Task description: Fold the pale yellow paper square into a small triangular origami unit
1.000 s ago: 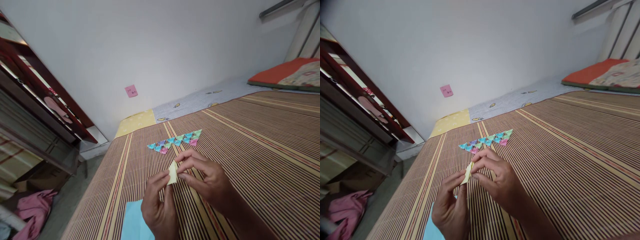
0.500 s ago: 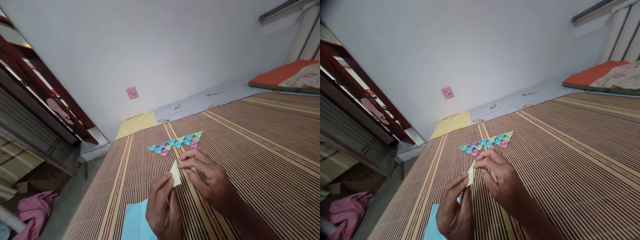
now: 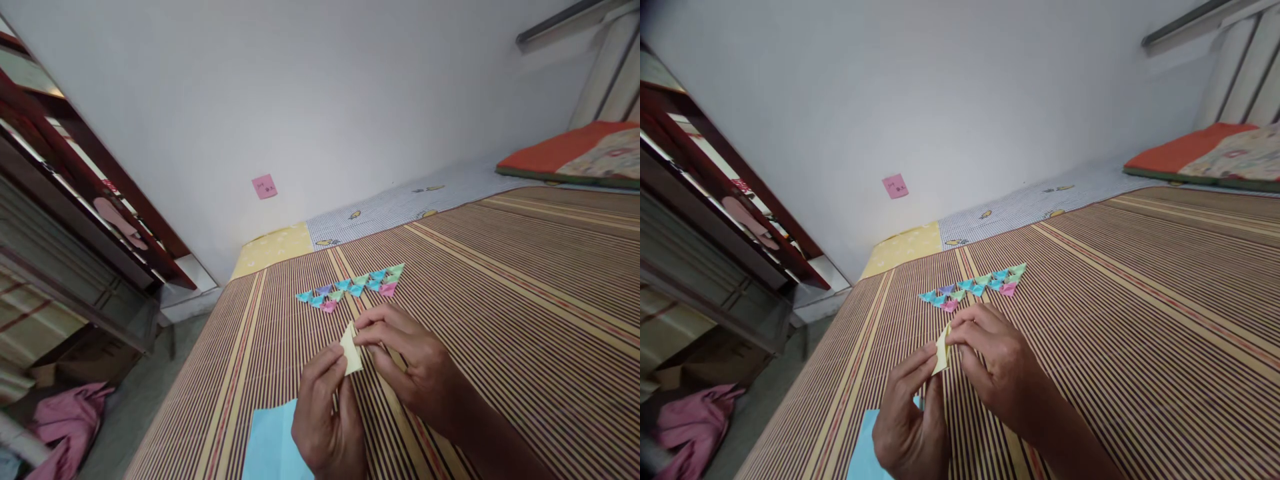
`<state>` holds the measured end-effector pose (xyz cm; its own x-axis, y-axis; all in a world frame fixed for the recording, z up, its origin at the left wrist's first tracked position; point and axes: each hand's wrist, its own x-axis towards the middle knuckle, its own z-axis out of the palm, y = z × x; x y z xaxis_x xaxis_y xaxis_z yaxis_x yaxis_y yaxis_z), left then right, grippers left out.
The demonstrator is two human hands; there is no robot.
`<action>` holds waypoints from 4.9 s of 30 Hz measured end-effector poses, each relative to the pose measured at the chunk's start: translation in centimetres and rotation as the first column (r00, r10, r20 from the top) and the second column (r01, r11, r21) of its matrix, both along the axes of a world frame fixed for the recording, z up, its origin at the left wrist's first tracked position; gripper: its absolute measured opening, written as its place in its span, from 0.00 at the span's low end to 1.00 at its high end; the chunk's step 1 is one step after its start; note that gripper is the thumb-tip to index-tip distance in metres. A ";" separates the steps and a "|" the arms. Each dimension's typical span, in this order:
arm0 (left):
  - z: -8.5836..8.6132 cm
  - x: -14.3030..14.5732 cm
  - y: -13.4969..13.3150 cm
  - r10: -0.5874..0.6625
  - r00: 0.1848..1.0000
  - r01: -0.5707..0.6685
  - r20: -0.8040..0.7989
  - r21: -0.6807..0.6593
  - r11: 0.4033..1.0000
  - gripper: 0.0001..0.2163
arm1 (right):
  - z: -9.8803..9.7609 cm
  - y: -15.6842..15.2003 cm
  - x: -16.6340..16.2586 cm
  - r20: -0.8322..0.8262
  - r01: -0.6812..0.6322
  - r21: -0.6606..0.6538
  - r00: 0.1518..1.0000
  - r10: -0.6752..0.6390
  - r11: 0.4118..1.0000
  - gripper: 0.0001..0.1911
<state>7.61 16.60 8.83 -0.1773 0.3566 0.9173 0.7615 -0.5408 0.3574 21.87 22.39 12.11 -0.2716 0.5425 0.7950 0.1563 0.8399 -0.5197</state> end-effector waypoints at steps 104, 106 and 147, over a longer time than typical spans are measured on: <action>-0.1 0.2 -0.3 0.000 0.999 0.004 0.042 -0.084 0.996 0.15 | 1.9 -2.3 0.1 0.237 0.027 0.038 0.971 -0.035 0.999 0.09; 0.0 0.2 -0.3 -0.006 1.000 0.009 0.027 -0.092 0.996 0.14 | 2.1 -2.4 0.2 0.268 0.044 0.067 0.962 -0.060 0.997 0.09; 0.1 0.6 0.4 -0.072 0.279 0.674 0.958 -0.142 0.725 0.12 | 0.8 -0.7 0.0 -0.147 -0.238 -0.653 0.971 0.188 0.719 0.08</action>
